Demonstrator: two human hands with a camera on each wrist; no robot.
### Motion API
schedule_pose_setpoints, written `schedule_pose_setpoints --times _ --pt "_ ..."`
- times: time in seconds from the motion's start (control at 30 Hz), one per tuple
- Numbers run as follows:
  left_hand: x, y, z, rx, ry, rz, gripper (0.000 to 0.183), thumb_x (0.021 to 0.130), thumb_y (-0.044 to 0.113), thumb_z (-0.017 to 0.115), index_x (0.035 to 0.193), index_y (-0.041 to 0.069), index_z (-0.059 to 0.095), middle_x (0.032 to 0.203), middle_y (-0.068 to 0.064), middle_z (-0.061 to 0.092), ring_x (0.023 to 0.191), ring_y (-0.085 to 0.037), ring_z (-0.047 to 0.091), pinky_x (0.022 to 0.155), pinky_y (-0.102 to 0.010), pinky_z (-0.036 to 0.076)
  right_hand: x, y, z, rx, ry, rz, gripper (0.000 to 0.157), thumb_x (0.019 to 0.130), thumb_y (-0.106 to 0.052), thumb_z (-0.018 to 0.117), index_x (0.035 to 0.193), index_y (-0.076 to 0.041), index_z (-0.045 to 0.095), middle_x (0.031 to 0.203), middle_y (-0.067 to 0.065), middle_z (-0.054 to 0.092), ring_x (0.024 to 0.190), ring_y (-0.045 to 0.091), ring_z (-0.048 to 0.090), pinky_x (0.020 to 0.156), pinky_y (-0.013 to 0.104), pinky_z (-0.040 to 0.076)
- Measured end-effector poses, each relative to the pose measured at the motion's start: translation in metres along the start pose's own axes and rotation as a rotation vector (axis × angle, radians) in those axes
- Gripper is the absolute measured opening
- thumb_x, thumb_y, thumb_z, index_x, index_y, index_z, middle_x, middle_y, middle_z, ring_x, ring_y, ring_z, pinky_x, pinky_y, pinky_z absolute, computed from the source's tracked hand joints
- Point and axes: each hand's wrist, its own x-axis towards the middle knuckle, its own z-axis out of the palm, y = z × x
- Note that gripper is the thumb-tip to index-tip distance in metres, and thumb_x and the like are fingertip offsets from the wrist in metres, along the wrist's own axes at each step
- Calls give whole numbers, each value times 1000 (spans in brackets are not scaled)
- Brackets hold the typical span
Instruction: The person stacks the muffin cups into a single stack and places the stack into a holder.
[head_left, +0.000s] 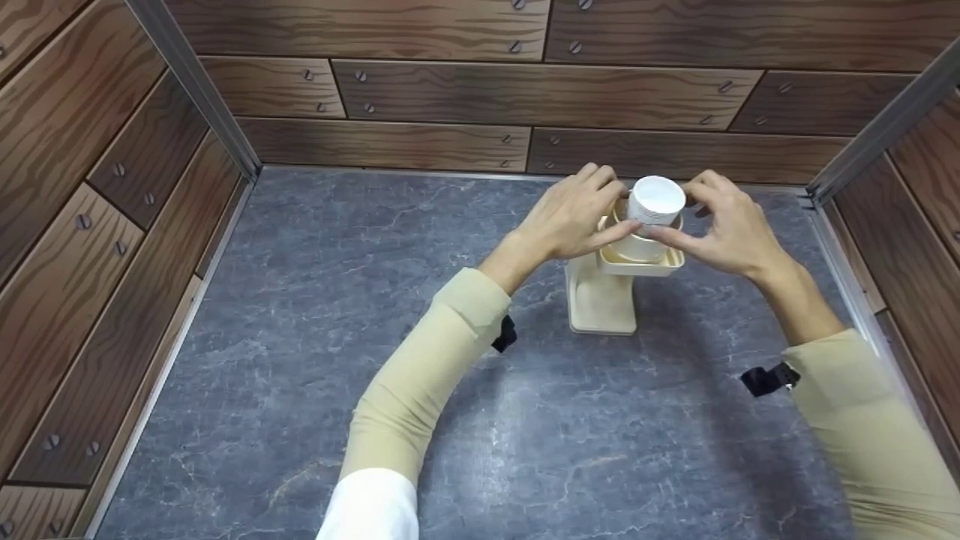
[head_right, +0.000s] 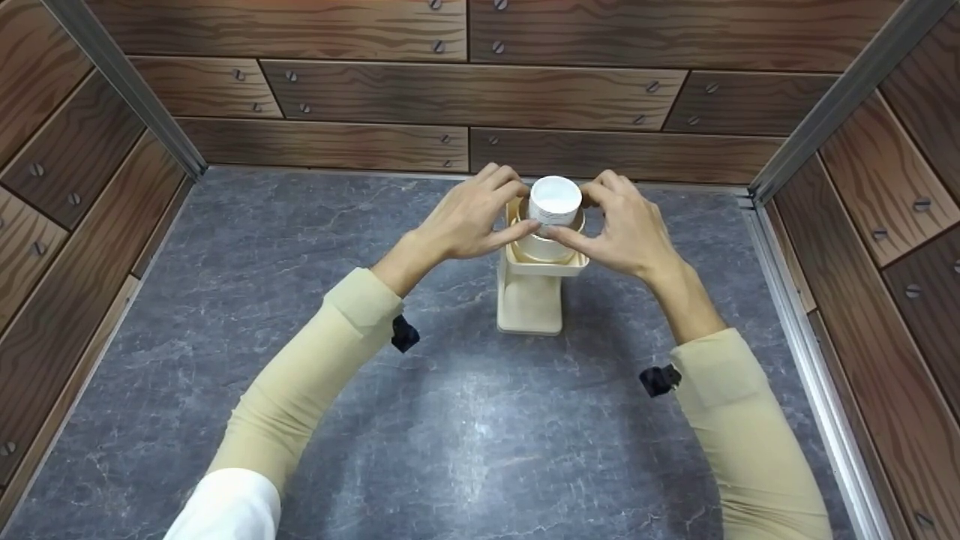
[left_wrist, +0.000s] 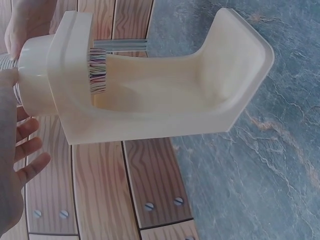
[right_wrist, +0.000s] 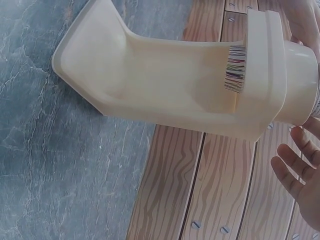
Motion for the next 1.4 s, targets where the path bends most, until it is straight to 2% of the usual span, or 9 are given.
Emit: schedule_pose_setpoints --times 0.23,0.6,1.0,1.4 --pt "0 1 0 -7 -9 -4 50 106 57 51 125 14 67 121 -3 64 110 -19 58 91 -31 52 -1 0 1 -21 10 -21 51 80 -33 90 116 -1 75 95 8 62 87 11 52 76 18 42" --pt "0 0 1 -9 -7 -5 48 106 56 51 123 14 67 119 -3 64 109 -19 58 90 -31 52 1 -3 0 -35 -10 -7 50 81 -37 89 116 -4 75 92 7 61 86 13 51 74 25 40" --pt "0 1 1 -11 6 8 47 106 55 52 121 14 67 117 -3 63 107 -19 57 88 -31 51 2 -5 -2 -55 -39 -3 54 82 -37 88 118 0 73 94 12 62 88 20 56 74 33 43" --pt "1 2 0 12 -16 9 50 106 57 49 121 13 67 118 -4 64 105 -20 57 89 -32 52 3 -5 -5 -60 -68 -7 57 81 -39 89 122 -3 73 98 12 63 90 22 58 73 36 44"
